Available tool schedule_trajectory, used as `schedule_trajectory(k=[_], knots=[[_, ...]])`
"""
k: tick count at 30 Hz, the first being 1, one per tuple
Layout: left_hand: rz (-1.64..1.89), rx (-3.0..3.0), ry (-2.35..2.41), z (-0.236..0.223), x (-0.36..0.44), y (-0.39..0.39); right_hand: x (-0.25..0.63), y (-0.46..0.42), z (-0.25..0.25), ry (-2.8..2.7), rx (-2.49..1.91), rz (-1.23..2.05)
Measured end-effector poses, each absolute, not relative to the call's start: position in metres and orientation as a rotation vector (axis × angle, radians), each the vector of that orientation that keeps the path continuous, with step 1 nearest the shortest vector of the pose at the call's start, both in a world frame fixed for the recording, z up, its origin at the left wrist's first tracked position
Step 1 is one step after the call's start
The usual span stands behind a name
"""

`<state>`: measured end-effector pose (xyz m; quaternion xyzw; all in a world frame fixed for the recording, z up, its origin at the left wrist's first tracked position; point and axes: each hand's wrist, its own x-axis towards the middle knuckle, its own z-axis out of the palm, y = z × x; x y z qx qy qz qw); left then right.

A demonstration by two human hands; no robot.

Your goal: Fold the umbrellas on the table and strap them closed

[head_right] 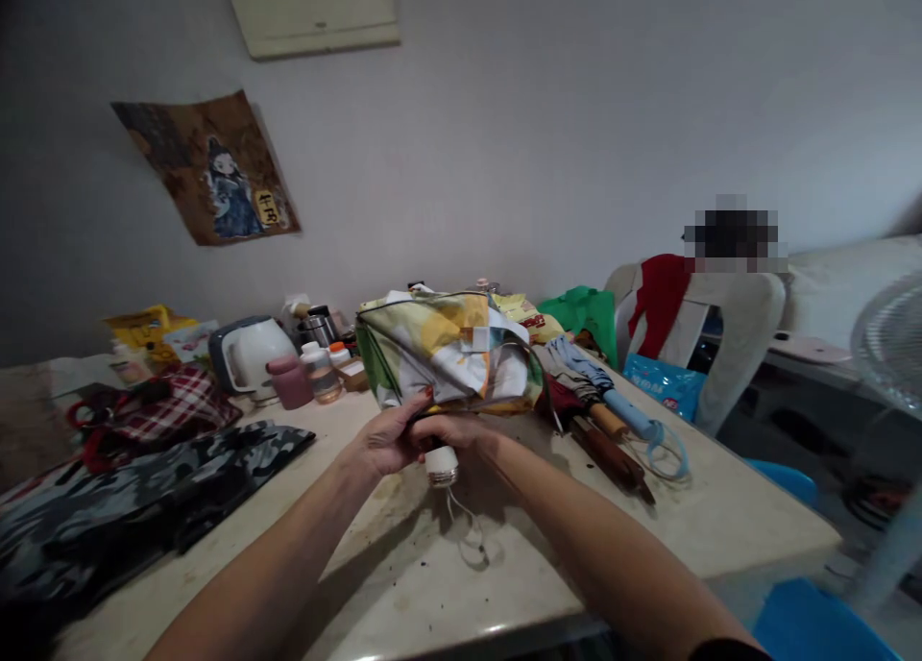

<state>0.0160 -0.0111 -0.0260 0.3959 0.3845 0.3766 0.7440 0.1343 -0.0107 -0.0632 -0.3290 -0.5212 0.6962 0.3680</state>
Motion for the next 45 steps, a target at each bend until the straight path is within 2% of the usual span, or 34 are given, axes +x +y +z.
schedule_trajectory(k=[14,21,27,30,40,45], knots=[[0.998,0.652,0.816,-0.009,-0.005,0.014,0.129,-0.018,-0.041,-1.194,-0.631,1.781],[1.169,0.582,0.707,0.012,-0.028,0.018,0.141,-0.025,-0.021,-1.301,-0.627,1.617],[1.053,0.404,0.37,0.016,-0.042,0.019,0.153,0.002,-0.03,-1.237,-1.093,0.879],[1.028,0.357,0.304,0.015,-0.046,0.02,0.16,0.017,-0.038,-1.104,-1.175,0.716],[0.904,0.365,0.308,0.004,-0.028,0.01,0.166,0.026,-0.05,-1.122,-1.092,0.717],[0.919,0.366,0.267,0.006,-0.035,0.012,0.171,0.026,-0.044,-1.185,-0.938,0.826]])
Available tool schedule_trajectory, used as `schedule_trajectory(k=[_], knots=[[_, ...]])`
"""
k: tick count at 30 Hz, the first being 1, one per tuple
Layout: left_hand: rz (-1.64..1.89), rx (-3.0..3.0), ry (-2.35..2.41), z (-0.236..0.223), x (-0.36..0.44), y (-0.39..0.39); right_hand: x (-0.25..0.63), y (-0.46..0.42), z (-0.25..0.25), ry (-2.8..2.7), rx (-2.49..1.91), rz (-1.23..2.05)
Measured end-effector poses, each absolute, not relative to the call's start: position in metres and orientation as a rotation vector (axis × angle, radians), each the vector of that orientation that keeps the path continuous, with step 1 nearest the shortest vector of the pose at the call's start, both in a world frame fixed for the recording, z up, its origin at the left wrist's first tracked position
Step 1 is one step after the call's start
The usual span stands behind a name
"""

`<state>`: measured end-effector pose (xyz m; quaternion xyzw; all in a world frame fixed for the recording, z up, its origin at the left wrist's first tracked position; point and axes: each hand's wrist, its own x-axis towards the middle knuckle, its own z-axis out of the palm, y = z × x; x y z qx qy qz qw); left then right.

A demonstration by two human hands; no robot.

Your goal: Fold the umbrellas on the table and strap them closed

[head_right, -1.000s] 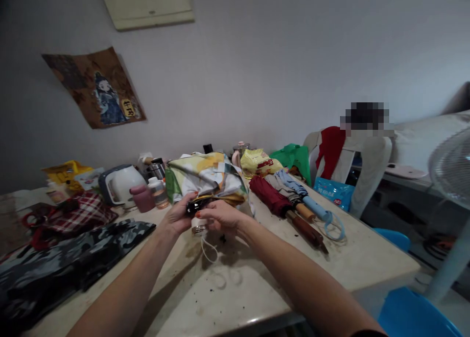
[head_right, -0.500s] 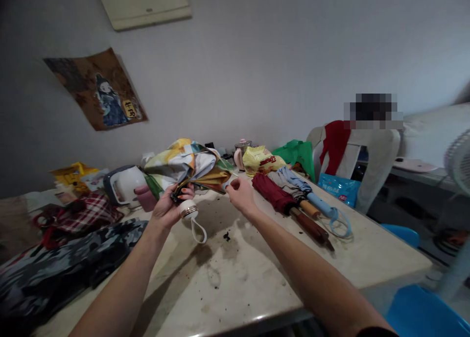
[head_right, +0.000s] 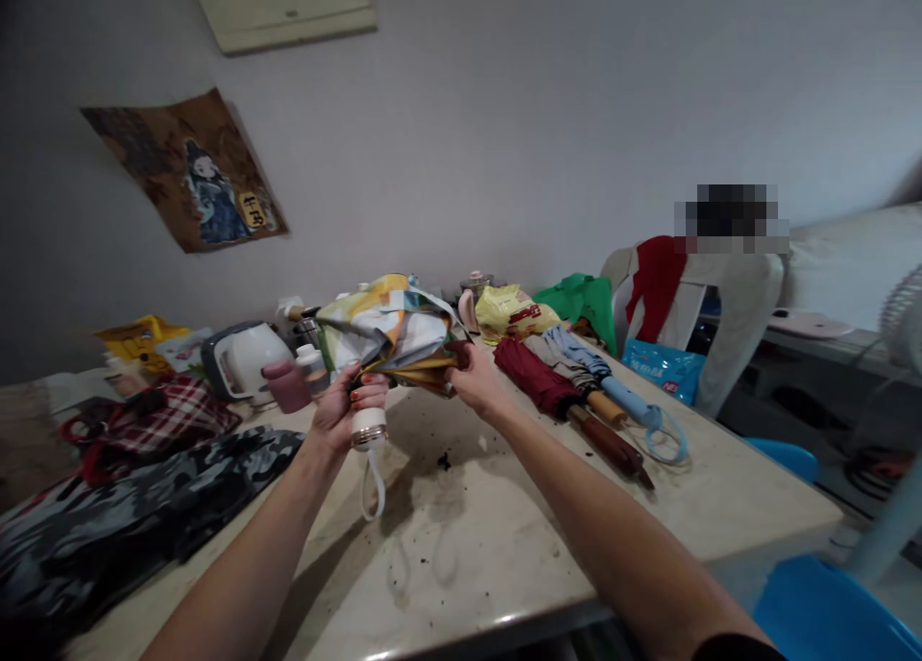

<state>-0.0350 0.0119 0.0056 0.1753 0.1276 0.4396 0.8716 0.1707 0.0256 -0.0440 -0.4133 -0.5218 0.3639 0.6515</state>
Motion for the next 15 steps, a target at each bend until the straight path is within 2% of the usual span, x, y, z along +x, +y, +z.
schedule_trajectory(k=[10,15], knots=[[0.984,0.404,0.246,0.01,-0.049,0.018,0.177,0.02,-0.031,-1.045,-0.8,0.791],[1.01,0.401,0.226,0.007,-0.052,0.02,0.178,0.016,-0.026,-0.85,-0.746,0.942]])
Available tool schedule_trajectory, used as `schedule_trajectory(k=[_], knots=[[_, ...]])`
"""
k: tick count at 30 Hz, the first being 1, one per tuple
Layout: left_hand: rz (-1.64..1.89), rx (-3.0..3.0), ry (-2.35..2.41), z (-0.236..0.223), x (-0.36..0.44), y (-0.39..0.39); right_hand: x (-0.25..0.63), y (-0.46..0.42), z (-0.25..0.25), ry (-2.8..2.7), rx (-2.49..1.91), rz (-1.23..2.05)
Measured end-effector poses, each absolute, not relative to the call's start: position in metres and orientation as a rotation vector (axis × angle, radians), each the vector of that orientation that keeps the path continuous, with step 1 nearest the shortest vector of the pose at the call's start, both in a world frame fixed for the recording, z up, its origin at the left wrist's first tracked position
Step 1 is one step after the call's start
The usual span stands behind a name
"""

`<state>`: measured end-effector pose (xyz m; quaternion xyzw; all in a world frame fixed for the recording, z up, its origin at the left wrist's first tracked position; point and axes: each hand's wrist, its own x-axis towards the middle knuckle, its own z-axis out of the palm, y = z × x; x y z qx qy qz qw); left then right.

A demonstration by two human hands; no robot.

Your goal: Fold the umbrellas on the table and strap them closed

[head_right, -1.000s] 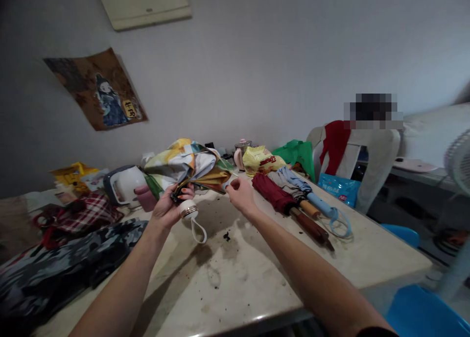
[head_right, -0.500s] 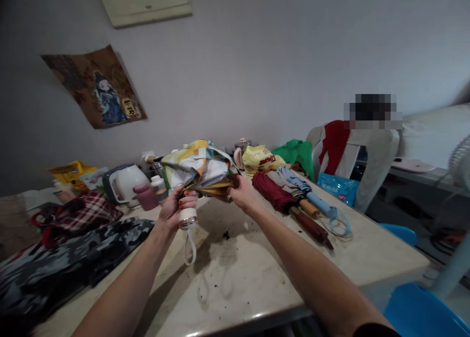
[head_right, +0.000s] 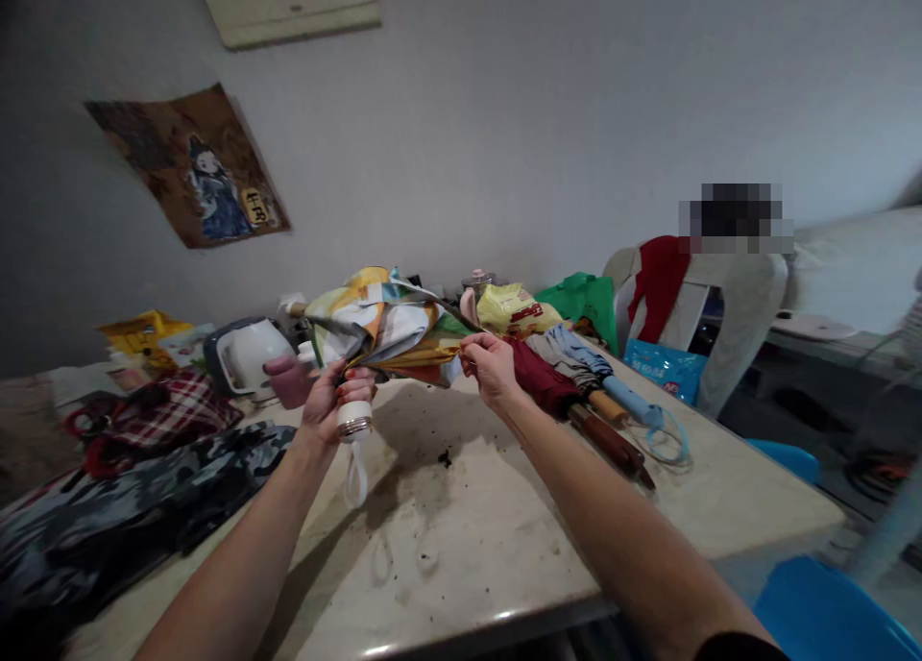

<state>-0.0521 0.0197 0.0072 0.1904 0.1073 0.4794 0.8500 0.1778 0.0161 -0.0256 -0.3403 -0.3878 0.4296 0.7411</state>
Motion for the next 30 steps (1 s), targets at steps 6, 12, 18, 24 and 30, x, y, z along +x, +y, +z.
schedule_trajectory(k=[6,12,18,24,30], knots=[[0.987,0.391,0.233,0.004,-0.05,0.021,0.169,0.018,-0.036,-0.68,-0.851,1.277],[0.958,0.362,0.277,0.001,-0.049,0.023,0.171,0.02,-0.035,-0.616,-0.711,1.33],[0.937,0.342,0.308,-0.001,-0.052,0.022,0.183,0.025,-0.034,-0.64,-0.587,1.258],[0.914,0.319,0.318,0.003,-0.056,0.019,0.192,0.026,-0.038,-0.889,-0.634,1.152],[0.929,0.325,0.356,0.006,-0.058,0.017,0.217,0.022,-0.028,-1.176,-0.663,0.915]])
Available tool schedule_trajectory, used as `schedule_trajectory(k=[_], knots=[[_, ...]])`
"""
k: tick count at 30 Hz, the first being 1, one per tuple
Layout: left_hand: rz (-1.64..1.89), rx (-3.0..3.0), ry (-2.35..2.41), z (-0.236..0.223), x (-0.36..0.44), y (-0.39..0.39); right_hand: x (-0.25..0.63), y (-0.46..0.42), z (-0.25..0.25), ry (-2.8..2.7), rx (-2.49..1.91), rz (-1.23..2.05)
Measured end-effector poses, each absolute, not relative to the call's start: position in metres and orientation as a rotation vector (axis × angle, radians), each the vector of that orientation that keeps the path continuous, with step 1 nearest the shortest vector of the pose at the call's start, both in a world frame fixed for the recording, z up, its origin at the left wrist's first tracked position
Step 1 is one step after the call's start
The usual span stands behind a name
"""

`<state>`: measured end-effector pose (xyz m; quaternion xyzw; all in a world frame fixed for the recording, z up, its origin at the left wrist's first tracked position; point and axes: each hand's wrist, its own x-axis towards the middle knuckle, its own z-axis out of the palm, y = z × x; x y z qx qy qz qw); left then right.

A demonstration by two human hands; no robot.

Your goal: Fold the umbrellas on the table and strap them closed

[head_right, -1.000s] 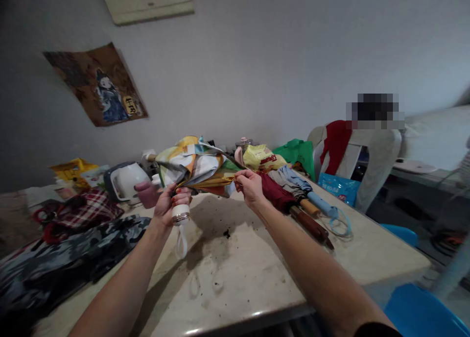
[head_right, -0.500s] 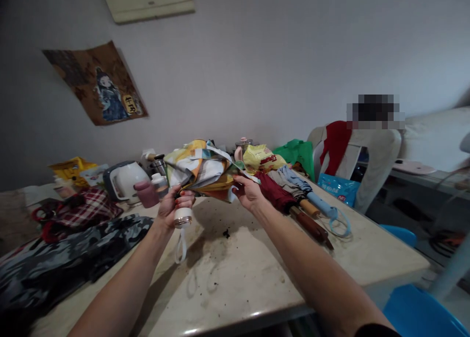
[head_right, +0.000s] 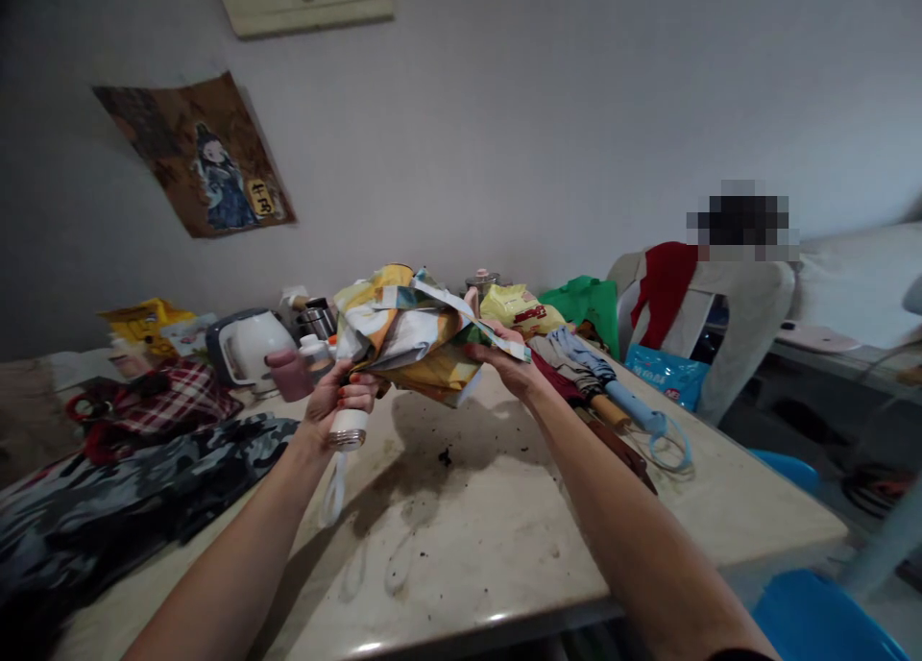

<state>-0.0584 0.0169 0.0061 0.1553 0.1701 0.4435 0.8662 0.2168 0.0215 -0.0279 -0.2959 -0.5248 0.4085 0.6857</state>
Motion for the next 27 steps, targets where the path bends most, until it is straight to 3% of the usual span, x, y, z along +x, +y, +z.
schedule_trajectory(k=[5,11,17,27], knots=[[0.912,0.332,0.349,0.007,-0.06,0.018,0.219,0.02,-0.021,-1.326,-0.914,0.635],[0.917,0.366,0.343,0.008,-0.062,0.018,0.214,0.001,-0.012,-1.48,-0.853,1.003],[0.804,0.471,0.455,0.008,-0.057,0.015,0.229,-0.02,-0.003,-1.986,-0.813,1.256],[0.801,0.493,0.454,0.009,-0.06,0.016,0.216,-0.015,-0.018,-1.61,-0.522,1.413]])
